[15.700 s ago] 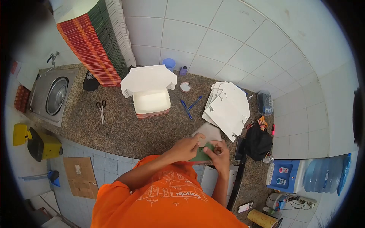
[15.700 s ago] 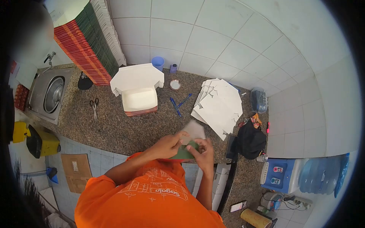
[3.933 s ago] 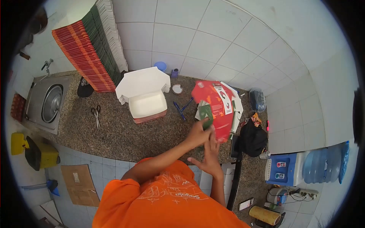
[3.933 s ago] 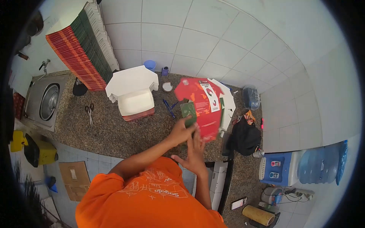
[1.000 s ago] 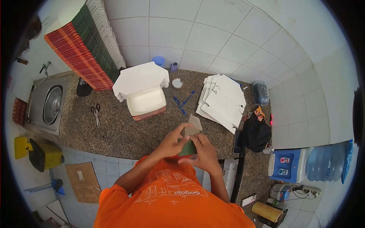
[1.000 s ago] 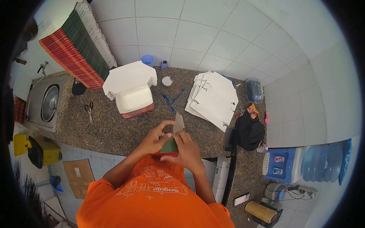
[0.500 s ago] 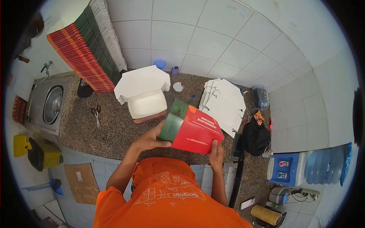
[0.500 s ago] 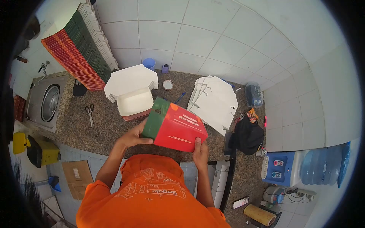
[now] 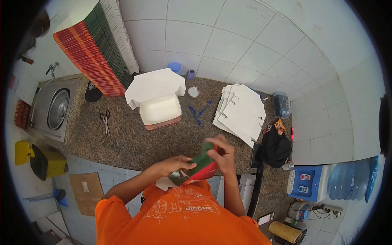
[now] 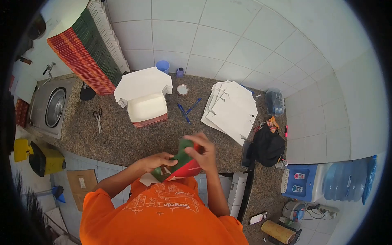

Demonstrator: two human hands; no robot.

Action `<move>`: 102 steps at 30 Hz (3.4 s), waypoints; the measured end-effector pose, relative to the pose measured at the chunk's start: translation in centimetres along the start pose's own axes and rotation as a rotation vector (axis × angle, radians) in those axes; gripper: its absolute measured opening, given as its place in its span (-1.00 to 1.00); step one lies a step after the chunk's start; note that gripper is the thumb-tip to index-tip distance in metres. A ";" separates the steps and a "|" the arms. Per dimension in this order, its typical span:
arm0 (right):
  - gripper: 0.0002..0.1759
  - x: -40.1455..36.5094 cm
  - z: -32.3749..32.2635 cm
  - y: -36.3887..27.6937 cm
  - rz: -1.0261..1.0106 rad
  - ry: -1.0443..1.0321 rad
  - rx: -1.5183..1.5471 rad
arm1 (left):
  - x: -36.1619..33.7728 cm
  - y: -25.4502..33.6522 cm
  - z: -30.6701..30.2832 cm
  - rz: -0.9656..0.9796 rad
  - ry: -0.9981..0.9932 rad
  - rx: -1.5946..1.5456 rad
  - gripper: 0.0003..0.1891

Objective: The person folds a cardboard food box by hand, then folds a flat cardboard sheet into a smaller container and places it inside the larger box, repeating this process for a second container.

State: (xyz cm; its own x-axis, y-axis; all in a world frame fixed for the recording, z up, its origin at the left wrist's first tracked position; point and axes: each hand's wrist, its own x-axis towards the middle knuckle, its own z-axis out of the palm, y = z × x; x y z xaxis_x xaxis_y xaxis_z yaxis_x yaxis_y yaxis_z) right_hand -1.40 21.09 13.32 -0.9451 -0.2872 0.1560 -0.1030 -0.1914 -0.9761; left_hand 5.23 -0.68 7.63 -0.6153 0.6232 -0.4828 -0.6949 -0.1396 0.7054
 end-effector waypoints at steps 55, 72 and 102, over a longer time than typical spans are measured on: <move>-0.72 -0.3 -0.5 1.0 -0.399 0.117 -0.895 | 9.3 3.9 4.5 0.743 0.276 -0.613 -0.77; -0.58 1.4 -7.5 -3.7 -0.079 -0.022 -0.191 | -0.7 10.4 -3.4 0.896 0.119 0.123 -0.30; -0.42 0.1 0.5 8.0 0.442 0.042 0.121 | 4.2 2.5 0.6 1.261 0.507 0.500 0.21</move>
State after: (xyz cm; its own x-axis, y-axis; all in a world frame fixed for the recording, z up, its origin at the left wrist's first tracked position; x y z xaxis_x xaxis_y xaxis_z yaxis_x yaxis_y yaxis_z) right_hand -2.17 19.03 5.59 -0.9021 -0.3281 -0.2804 0.3477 -0.1676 -0.9225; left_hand 1.11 2.02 7.67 -0.8448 -0.0585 0.5318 0.5341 -0.0349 0.8447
